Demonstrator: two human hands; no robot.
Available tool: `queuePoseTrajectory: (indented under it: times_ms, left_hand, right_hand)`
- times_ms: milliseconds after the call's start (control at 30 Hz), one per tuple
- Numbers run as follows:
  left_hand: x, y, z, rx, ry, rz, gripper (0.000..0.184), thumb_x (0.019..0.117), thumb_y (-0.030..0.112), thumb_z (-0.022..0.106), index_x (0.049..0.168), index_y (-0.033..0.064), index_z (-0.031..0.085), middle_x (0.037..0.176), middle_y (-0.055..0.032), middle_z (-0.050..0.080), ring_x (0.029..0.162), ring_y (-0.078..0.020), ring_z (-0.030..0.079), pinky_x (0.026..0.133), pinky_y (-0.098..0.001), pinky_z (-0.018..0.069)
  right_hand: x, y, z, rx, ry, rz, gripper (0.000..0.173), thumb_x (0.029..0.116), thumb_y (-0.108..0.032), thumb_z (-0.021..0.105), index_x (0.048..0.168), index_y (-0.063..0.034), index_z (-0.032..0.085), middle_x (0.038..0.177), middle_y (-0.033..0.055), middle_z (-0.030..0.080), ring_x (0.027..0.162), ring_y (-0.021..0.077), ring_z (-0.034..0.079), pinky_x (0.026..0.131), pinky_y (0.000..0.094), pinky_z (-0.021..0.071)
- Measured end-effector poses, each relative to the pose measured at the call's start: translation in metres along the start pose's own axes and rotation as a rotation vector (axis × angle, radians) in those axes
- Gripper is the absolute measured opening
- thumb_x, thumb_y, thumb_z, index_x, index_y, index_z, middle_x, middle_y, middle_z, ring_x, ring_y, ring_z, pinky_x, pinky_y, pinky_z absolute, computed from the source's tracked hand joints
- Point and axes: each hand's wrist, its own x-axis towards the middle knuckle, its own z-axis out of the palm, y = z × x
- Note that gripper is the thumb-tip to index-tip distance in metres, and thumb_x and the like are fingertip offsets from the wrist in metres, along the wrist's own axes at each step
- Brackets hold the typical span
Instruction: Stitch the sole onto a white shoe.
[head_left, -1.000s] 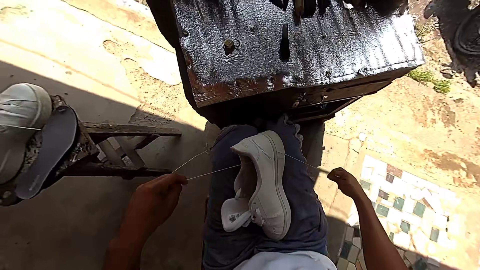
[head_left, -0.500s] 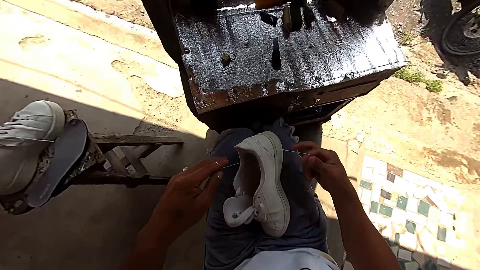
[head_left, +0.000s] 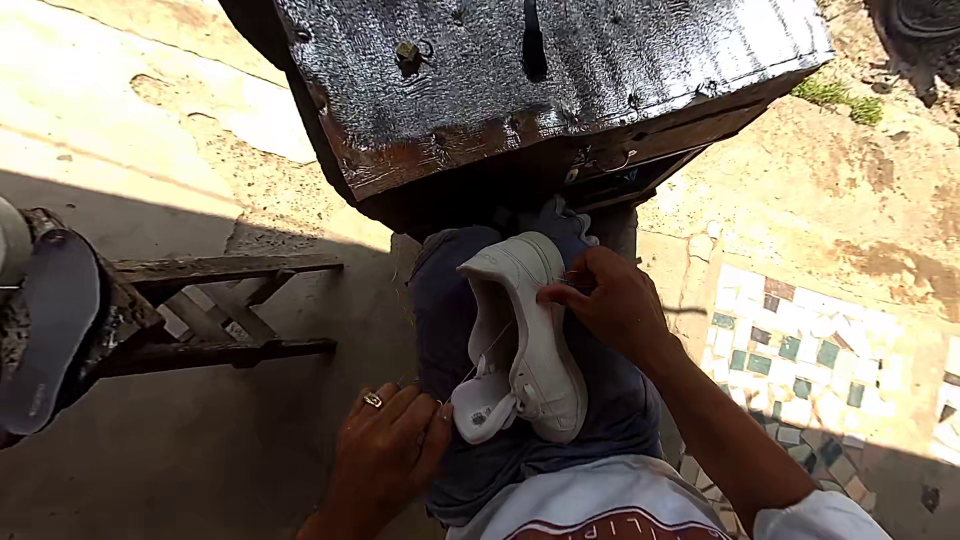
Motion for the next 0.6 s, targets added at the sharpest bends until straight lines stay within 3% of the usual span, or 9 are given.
queuePoseTrajectory:
  times_ms: [167, 300, 367, 400, 467, 500, 567, 600]
  left_hand:
    - [-0.042, 0.024, -0.003, -0.038, -0.014, -0.045, 0.042, 0.1033, 0.030, 0.043, 0.065, 0.0130, 0.048, 0.059, -0.0032, 0.046, 0.061, -0.0209, 0.048, 0.063, -0.0377, 0.0383]
    - [-0.029, 0.016, -0.001, -0.177, 0.044, -0.048, 0.042, 0.1042, 0.031, 0.044, 0.067, 0.0133, 0.050, 0.062, -0.0019, 0.047, 0.064, -0.0182, 0.049, 0.065, -0.0358, 0.0388]
    - [0.000, 0.011, -0.009, -0.517, 0.087, -0.108, 0.037, 0.1079, 0.033, 0.046, 0.080, 0.0136, 0.061, 0.076, 0.0028, 0.056, 0.076, -0.0090, 0.056, 0.072, -0.0263, 0.0458]
    - [0.018, 0.010, -0.014, -0.723, 0.083, -0.154, 0.034, 0.1086, 0.036, 0.048, 0.096, 0.0130, 0.069, 0.090, 0.0034, 0.067, 0.087, -0.0071, 0.065, 0.080, -0.0238, 0.0549]
    - [0.053, 0.013, -0.020, -1.152, -0.053, -0.285, 0.043, 0.1053, 0.039, 0.055, 0.130, 0.0051, 0.066, 0.123, -0.0090, 0.071, 0.112, -0.0211, 0.069, 0.098, -0.0359, 0.0573]
    - [0.070, 0.015, -0.018, -1.310, -0.153, -0.368, 0.051, 0.1021, 0.039, 0.061, 0.139, 0.0031, 0.060, 0.131, -0.0134, 0.068, 0.120, -0.0263, 0.066, 0.104, -0.0407, 0.0544]
    - [0.099, 0.017, -0.009, -1.429, -0.361, -0.489, 0.054, 0.0967, 0.035, 0.069, 0.140, 0.0051, 0.057, 0.128, -0.0113, 0.068, 0.118, -0.0228, 0.066, 0.105, -0.0397, 0.0536]
    - [0.110, 0.018, -0.003, -1.425, -0.437, -0.517, 0.048, 0.0953, 0.032, 0.071, 0.135, 0.0069, 0.061, 0.120, -0.0087, 0.071, 0.111, -0.0184, 0.069, 0.101, -0.0363, 0.0559]
  right_hand:
    - [0.003, -0.001, 0.002, 0.045, -0.119, 0.025, 0.046, 0.0915, -0.054, 0.070, 0.094, -0.0090, 0.068, 0.079, 0.0020, 0.061, 0.065, 0.0162, 0.056, 0.058, 0.0398, 0.0460]
    - [-0.002, 0.001, 0.008, 0.180, -0.069, 0.018, 0.035, 0.0924, -0.043, 0.075, 0.096, -0.0089, 0.068, 0.077, 0.0011, 0.060, 0.063, 0.0138, 0.056, 0.057, 0.0353, 0.0476]
    - [-0.006, 0.016, 0.012, 0.482, 0.021, 0.021, 0.026, 0.0917, -0.028, 0.078, 0.104, -0.0072, 0.067, 0.080, -0.0001, 0.063, 0.061, 0.0074, 0.055, 0.054, 0.0238, 0.0487]
    - [-0.009, 0.024, 0.015, 0.649, 0.067, 0.032, 0.025, 0.0924, -0.020, 0.075, 0.111, -0.0065, 0.065, 0.089, 0.0010, 0.065, 0.064, 0.0057, 0.057, 0.056, 0.0213, 0.0503]
    - [-0.018, 0.041, 0.023, 0.848, 0.125, 0.034, 0.024, 0.0933, -0.013, 0.057, 0.117, -0.0098, 0.059, 0.126, 0.0022, 0.061, 0.087, 0.0047, 0.061, 0.070, 0.0233, 0.0532]
    - [-0.021, 0.046, 0.026, 0.900, 0.151, 0.028, 0.023, 0.0934, -0.008, 0.050, 0.115, -0.0092, 0.058, 0.138, 0.0043, 0.058, 0.096, 0.0081, 0.064, 0.076, 0.0268, 0.0558]
    - [-0.029, 0.046, 0.022, 0.893, 0.183, 0.008, 0.024, 0.0990, -0.003, 0.046, 0.121, -0.0080, 0.055, 0.144, 0.0073, 0.057, 0.099, 0.0147, 0.070, 0.075, 0.0315, 0.0619]
    - [-0.033, 0.043, 0.017, 0.862, 0.188, -0.003, 0.028, 0.1025, -0.006, 0.049, 0.130, -0.0093, 0.053, 0.143, 0.0068, 0.060, 0.091, 0.0152, 0.073, 0.069, 0.0310, 0.0636]
